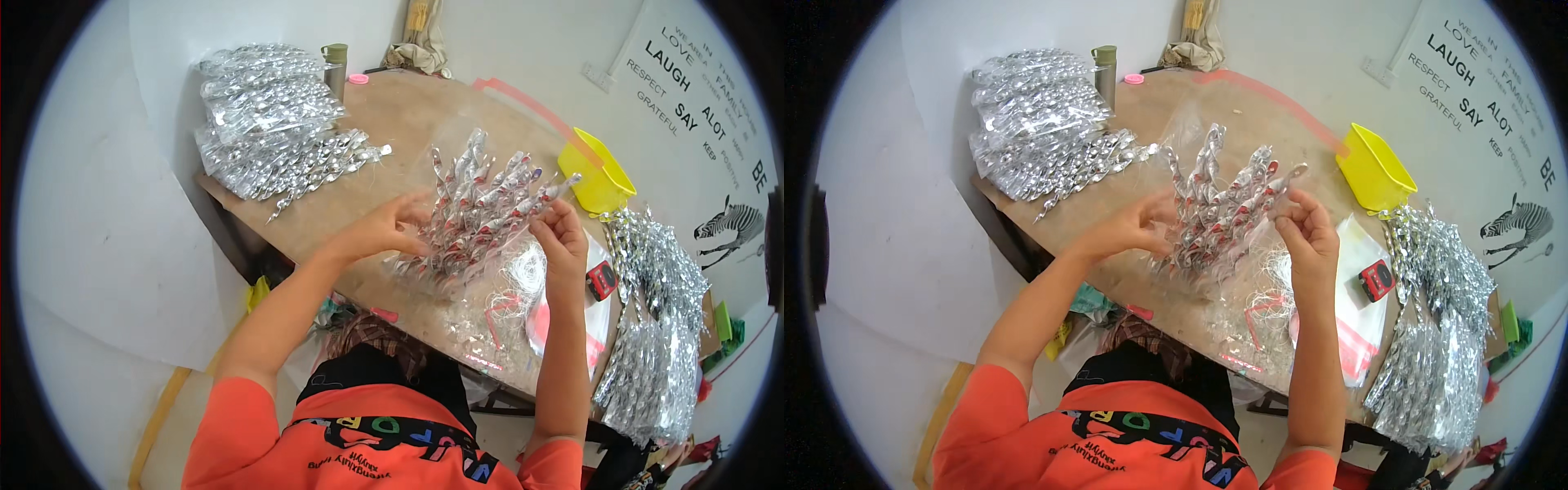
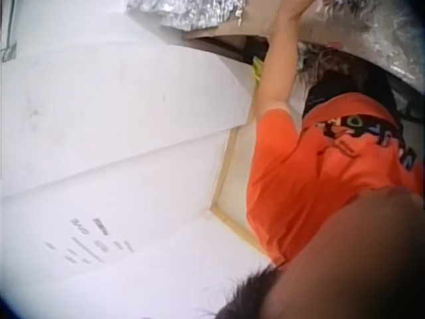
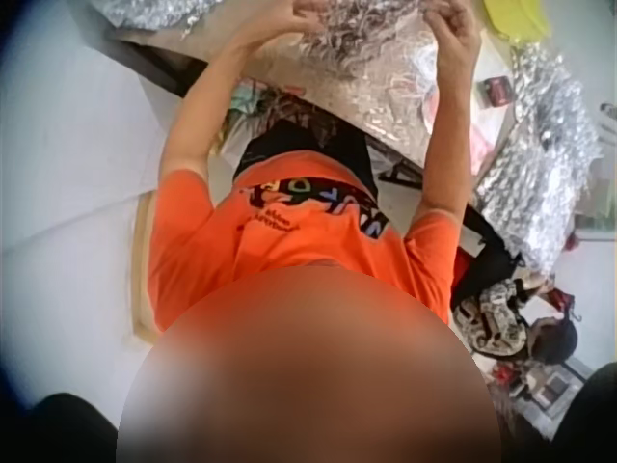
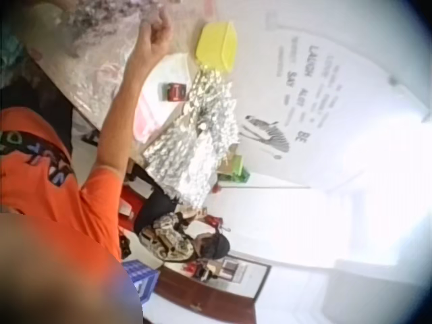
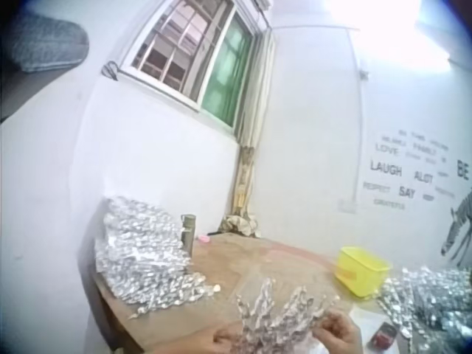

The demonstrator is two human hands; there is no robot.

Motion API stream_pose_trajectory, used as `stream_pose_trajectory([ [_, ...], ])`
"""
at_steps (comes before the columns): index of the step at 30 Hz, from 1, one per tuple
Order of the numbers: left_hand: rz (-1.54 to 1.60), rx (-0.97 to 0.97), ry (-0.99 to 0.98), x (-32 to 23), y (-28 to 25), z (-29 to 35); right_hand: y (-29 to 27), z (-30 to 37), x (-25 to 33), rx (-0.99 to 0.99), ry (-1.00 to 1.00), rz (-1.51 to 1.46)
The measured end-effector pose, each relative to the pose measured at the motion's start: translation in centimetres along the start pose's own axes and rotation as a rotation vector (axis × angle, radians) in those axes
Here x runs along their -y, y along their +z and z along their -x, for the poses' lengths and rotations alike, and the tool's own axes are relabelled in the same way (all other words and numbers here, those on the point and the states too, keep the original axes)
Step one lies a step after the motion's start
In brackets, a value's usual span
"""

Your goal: Gathering and inserting silver foil party decorations into clear plastic bags for packaging.

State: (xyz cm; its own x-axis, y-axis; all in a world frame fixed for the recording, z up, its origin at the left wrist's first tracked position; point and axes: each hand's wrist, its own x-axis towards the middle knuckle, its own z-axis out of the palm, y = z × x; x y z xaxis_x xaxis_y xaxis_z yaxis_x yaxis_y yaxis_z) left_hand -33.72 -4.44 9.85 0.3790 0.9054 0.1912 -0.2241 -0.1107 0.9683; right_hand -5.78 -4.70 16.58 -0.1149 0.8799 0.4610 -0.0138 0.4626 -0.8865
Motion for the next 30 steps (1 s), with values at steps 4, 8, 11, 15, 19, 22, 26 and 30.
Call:
stream_pose_trajectory([
  [4, -0.195, 0.082, -0.149, 1.7, -0.3, -1.0, -0.3, -0.1, 0.0, -0.011, 0.006, 0.067],
  [8, -0.144, 0.006, -0.079, 1.5, 1.1, -0.9, -1.5, 0.1, 0.7, 0.032, 0.033, 0.077],
  [11, -0.106, -0.019, -0.087, 0.6, 1.8, -0.6, -1.4, 0.4, 2.8, -0.019, -0.033, 0.106],
  [15, -0.106, -0.002, -0.088, 0.4, 1.8, -0.5, -2.1, -0.6, 6.8, -0.113, -0.366, 0.553],
  [19, -0.184, 0.099, -0.023, 0.8, 0.3, -1.4, -1.6, -0.5, 10.4, -0.060, -0.676, 0.992],
  [22, -0.186, 0.153, -0.033, -1.8, 0.6, -1.2, -1.6, 0.8, 12.3, 0.085, -0.556, 0.955],
  [26, -0.164, 0.209, -0.090, -3.6, 0.7, -1.1, -2.7, 1.4, 13.8, 0.271, -0.366, 1.015],
  [30, -0.168, 0.146, -0.137, -2.7, 1.2, -0.6, -3.1, 0.9, 15.3, 0.517, -0.434, 1.003],
])
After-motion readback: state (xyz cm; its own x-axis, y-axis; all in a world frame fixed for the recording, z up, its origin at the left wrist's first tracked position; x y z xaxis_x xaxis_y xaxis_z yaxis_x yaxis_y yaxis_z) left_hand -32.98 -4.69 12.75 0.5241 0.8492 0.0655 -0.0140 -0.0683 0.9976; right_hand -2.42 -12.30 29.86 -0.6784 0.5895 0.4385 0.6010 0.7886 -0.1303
